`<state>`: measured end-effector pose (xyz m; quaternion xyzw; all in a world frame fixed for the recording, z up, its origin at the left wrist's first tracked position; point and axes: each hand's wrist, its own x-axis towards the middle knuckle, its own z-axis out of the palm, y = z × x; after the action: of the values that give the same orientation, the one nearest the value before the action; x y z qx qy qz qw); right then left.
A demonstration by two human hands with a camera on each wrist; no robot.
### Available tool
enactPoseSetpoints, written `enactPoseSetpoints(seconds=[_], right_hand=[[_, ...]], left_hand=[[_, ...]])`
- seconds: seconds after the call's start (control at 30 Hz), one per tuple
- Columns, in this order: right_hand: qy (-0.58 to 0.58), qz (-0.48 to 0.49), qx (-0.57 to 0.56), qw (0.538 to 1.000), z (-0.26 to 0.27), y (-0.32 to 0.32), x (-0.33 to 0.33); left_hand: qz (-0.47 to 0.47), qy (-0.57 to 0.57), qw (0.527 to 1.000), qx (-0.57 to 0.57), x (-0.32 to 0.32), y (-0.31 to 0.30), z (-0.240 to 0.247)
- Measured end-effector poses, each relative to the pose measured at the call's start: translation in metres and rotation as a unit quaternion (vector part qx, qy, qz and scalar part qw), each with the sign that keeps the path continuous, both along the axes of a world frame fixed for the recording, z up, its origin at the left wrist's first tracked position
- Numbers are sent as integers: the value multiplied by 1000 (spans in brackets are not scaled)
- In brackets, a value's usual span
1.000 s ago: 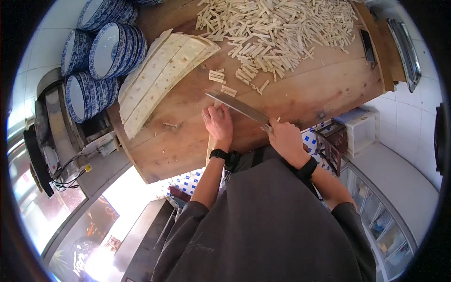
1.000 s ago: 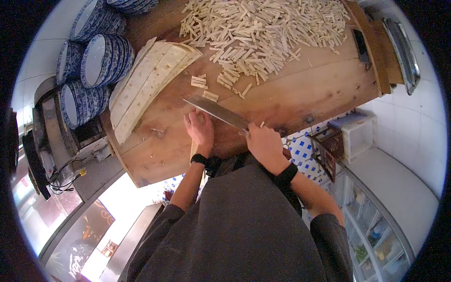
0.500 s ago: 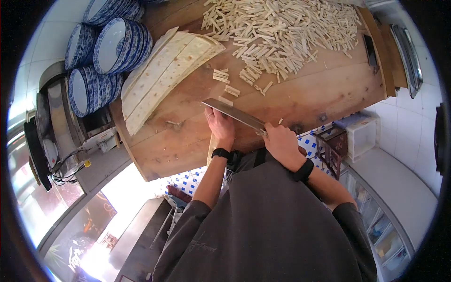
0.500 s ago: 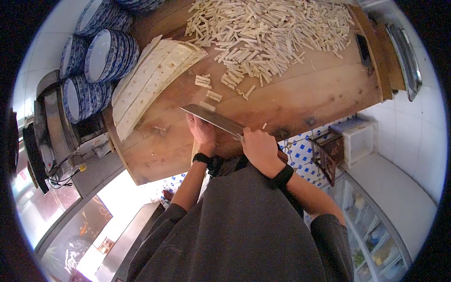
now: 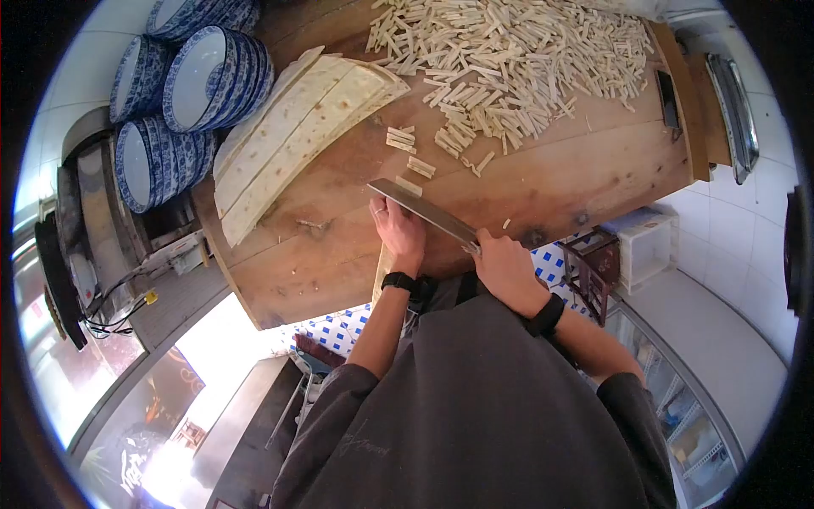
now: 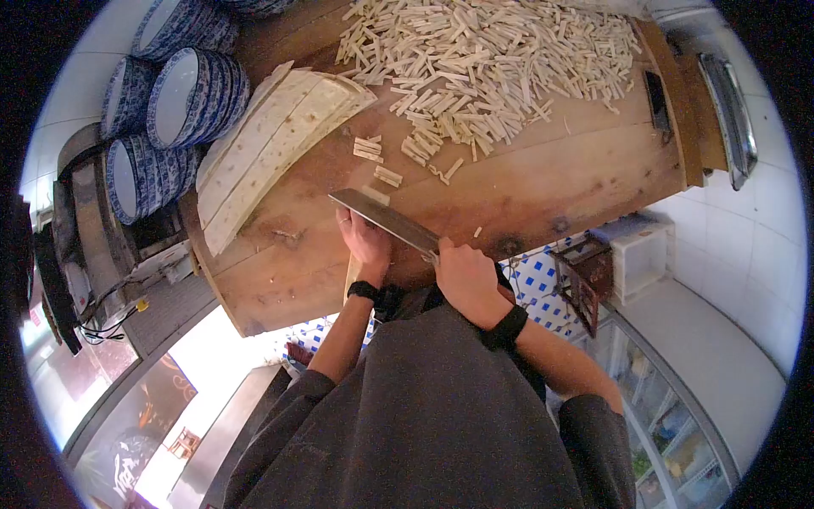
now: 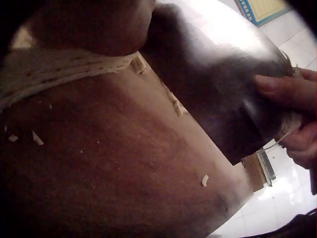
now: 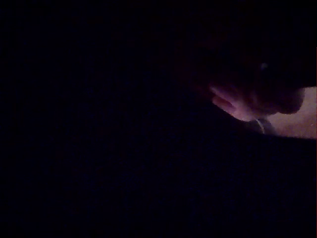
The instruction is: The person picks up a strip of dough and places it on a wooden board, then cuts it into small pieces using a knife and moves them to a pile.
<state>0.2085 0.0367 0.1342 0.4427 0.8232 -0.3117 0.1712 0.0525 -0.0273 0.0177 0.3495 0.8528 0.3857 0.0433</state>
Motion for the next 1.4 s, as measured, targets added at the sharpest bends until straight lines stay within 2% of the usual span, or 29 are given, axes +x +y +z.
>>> enactPoseSetpoints(seconds=[0.33, 0.5, 0.77, 1.0, 1.23, 1.4], right_hand=[[-25, -35, -19, 999, 5, 6, -15], [-65, -18, -19, 998, 3, 13, -33], [-67, 11, -3, 998, -2, 16, -71], [-84, 39, -3, 996, -25, 23, -94], [-33, 17, 5, 999, -55, 23, -106], [50, 15, 48, 997, -70, 17, -119]], left_hand=[[-7, -30, 1000, -7, -3, -1, 0], [3, -28, 999, -17, -3, -3, -6], [6, -39, 999, -27, -3, -3, -4], [4, -32, 999, -15, -3, -3, -8], [7, -14, 999, -32, 1, -3, -7], [24, -67, 997, -42, 0, -6, -9]])
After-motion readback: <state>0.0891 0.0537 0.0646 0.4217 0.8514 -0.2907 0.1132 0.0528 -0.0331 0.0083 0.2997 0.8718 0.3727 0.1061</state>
